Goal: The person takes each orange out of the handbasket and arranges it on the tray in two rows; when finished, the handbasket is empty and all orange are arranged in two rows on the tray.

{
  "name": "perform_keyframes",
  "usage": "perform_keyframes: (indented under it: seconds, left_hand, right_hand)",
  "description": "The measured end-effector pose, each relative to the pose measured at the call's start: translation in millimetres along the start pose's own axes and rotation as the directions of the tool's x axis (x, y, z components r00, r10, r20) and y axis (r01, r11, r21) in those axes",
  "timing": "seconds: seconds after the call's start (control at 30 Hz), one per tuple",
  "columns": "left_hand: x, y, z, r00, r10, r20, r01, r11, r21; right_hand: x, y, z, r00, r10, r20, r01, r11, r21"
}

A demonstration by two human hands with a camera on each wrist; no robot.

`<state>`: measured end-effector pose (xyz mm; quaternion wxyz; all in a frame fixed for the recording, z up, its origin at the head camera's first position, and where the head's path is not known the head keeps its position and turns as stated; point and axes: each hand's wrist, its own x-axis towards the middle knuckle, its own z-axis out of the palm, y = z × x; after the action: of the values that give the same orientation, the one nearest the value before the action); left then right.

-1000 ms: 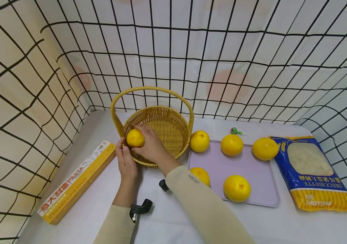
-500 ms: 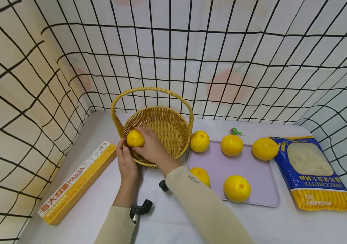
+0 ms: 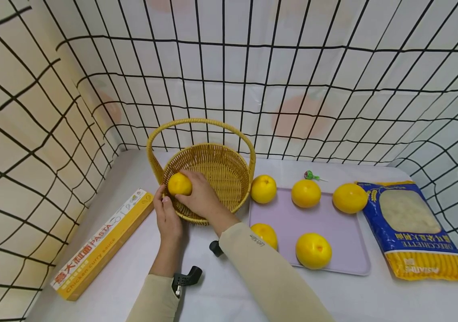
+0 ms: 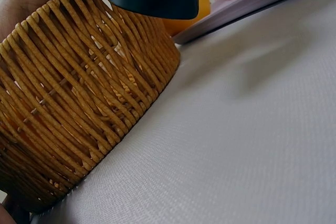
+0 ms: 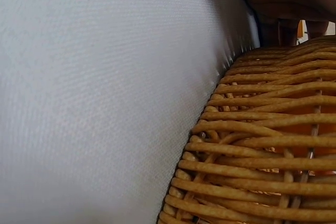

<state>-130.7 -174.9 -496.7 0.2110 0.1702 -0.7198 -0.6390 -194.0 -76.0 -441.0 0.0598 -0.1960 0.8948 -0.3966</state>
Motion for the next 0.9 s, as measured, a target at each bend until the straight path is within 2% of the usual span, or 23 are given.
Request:
perform_keyframes:
  seconds: [0.3,0.53,0.7,0.9]
  left_hand:
    - [1.8,-3.9,-0.7,1.000,0.010,0.004,-0.010,1.000,0.011]
    - [4.5,-3.7,-0.4,1.000,0.001,0.006,-0.001,1.000,-0.002]
    - [3.0,-2.3,0.1,1.000,-0.002,0.000,0.002,1.000,0.016]
    - [0.4,-1.6,-0.1,1.000,-0.006,-0.002,0.006,1.000,0.013]
  right_hand:
    - [-0.9,-0.2,1.0,0.999,0.044,-0.001,-0.044,0.999,0.002]
    - [-1.4,-2.0,-1.7,0.999,0.041,-0.017,-0.041,0.999,0.006]
    - [-2.4,-2.9,-2.8,0.998,0.033,-0.051,-0.032,0.999,0.008]
    - [-5.2,-5.3,-4.8,0.992,-0.003,-0.130,0.003,1.000,0.002]
